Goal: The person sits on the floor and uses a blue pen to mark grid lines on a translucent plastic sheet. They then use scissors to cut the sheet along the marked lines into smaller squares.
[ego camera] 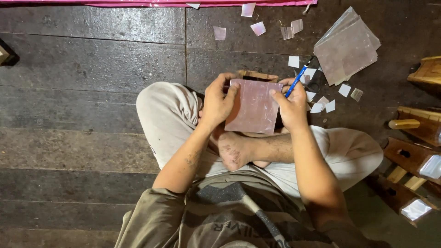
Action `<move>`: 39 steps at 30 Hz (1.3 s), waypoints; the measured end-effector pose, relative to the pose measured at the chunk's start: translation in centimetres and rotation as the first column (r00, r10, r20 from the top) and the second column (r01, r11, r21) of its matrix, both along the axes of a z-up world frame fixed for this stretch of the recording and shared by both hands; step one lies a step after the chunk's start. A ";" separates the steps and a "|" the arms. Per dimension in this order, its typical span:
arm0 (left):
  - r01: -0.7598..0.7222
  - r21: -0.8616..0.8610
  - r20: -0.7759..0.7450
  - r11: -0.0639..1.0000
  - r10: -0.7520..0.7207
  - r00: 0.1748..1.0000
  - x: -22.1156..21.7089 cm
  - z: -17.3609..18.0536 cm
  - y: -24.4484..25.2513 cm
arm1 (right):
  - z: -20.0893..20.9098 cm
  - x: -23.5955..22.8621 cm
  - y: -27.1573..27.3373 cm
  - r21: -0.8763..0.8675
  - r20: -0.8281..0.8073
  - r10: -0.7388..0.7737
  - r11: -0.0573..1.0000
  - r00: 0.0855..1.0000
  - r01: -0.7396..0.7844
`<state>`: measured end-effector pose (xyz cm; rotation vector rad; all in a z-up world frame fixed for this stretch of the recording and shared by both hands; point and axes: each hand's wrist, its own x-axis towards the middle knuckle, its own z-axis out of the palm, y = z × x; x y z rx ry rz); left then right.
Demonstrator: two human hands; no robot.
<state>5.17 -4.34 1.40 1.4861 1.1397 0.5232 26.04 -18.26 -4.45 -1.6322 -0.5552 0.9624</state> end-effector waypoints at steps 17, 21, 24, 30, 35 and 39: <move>0.025 0.015 -0.047 1.000 -0.024 0.999 -0.3 -1.0 -0.1 | 1.0 -0.6 0.7 0.024 0.021 -0.031 0.999 0.999 0.030; 0.029 -0.005 -0.062 1.000 -0.029 0.998 -0.1 -0.6 0.0 | 0.9 -0.5 0.7 0.041 0.010 -0.016 0.999 1.000 0.016; 0.029 -0.011 -0.062 1.000 -0.030 0.998 -0.1 -0.5 0.0 | 0.7 -0.5 0.7 0.041 0.000 -0.015 0.999 1.000 0.015; 0.027 -0.014 -0.067 1.000 -0.028 0.997 0.0 -0.2 0.0 | 0.1 0.1 0.4 0.027 -0.002 -0.001 1.000 1.000 0.001; 0.018 -0.015 -0.063 1.000 -0.019 0.998 0.0 0.2 0.0 | -0.3 0.4 0.2 0.025 -0.007 0.009 1.000 1.000 -0.009; 0.005 -0.016 -0.055 1.000 -0.006 0.998 0.1 0.8 0.0 | 0.2 0.7 0.2 0.001 0.010 0.022 1.000 1.000 -0.022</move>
